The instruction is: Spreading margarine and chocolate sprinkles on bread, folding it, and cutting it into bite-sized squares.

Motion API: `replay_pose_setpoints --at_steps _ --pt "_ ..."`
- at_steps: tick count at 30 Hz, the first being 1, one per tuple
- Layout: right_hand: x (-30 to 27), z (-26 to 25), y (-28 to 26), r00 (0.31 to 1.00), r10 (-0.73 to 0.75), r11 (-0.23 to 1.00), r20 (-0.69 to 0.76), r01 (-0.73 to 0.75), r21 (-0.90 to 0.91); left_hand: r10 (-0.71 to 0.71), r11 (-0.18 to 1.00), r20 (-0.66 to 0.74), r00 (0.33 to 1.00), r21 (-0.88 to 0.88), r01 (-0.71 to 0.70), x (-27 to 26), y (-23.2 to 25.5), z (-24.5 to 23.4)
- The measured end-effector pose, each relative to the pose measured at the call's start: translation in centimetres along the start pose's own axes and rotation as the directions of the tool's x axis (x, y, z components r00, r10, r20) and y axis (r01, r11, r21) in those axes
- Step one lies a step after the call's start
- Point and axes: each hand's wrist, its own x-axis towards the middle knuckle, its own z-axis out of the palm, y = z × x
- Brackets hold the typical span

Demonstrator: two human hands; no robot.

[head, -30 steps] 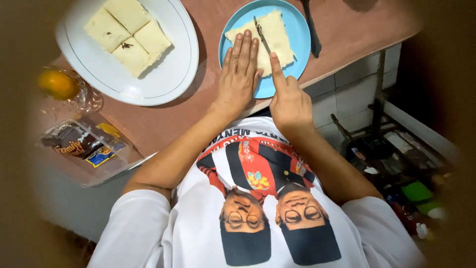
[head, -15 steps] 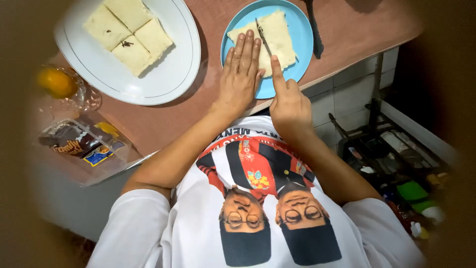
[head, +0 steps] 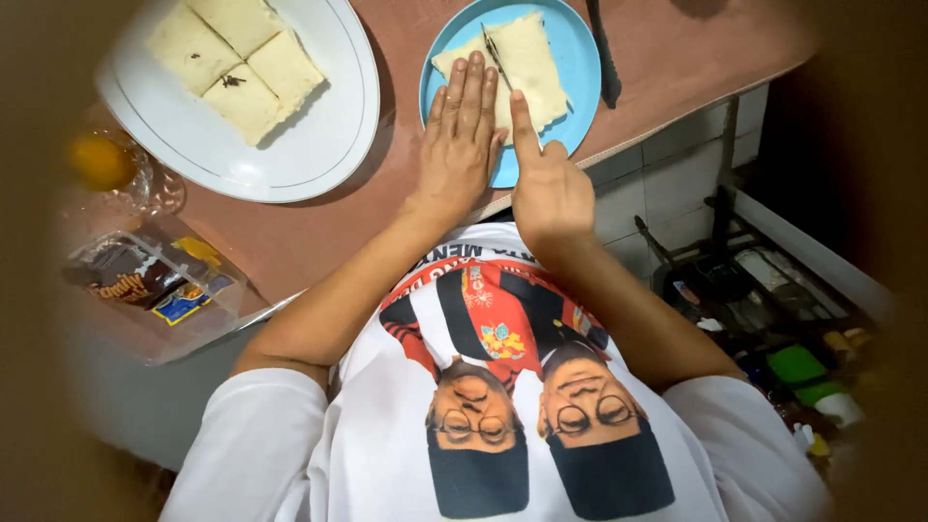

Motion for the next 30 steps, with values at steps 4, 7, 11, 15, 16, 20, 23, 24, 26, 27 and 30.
replay_pose_setpoints --at_steps 4,7,11,15,16,20,23,24,26,27,30 --pt "0.0 -0.5 0.5 1.000 -0.017 1.000 0.011 0.017 0.015 0.014 1.000 -0.015 1.000 -0.004 -0.014 -0.1 0.4 -0.6" --pt "-0.1 -1.5 0.6 1.000 -0.018 1.000 0.000 0.018 0.014 -0.004 1.000 0.027 1.000 -0.007 0.004 0.0 0.3 -0.7" --pt "-1.5 -1.9 0.8 1.000 -0.004 1.000 0.010 0.004 0.029 0.021 1.000 -0.030 0.999 0.000 -0.021 -0.2 0.1 0.0" --pt "-2.2 -0.8 0.8 1.000 0.001 1.000 0.009 -0.001 0.013 0.015 1.000 -0.033 0.999 0.021 -0.014 -0.3 0.0 0.6" --pt "-2.0 -0.5 0.8 1.000 0.001 1.000 0.010 -0.001 0.014 0.014 1.000 -0.032 0.999 0.021 -0.013 -0.2 0.0 0.5" --pt "-1.7 0.7 0.5 1.000 0.007 1.000 -0.028 -0.006 0.026 0.005 1.000 0.000 1.000 -0.006 -0.005 -0.2 0.0 0.2" --pt "-1.6 0.8 0.9 0.999 0.023 0.999 -0.039 -0.022 0.028 0.005 1.000 -0.011 1.000 -0.027 -0.005 -0.2 0.0 0.6" --pt "-1.9 0.7 1.0 0.999 0.028 0.999 -0.026 -0.027 0.046 0.011 0.999 -0.024 1.000 -0.036 -0.012 -0.5 0.0 0.6" --pt "-2.6 0.0 1.0 0.999 0.019 0.998 -0.032 -0.017 0.064 -0.005 1.000 -0.003 1.000 -0.024 0.005 -0.3 0.0 0.6" --pt "-2.6 -0.5 1.1 0.999 0.006 0.997 -0.038 -0.003 0.080 -0.024 1.000 0.017 1.000 -0.011 0.024 0.0 -0.1 0.7" --pt "-3.8 -0.3 1.1 1.000 0.022 0.995 -0.021 -0.020 0.100 0.034 0.998 -0.057 0.998 0.049 -0.031 -0.4 -0.4 1.4"
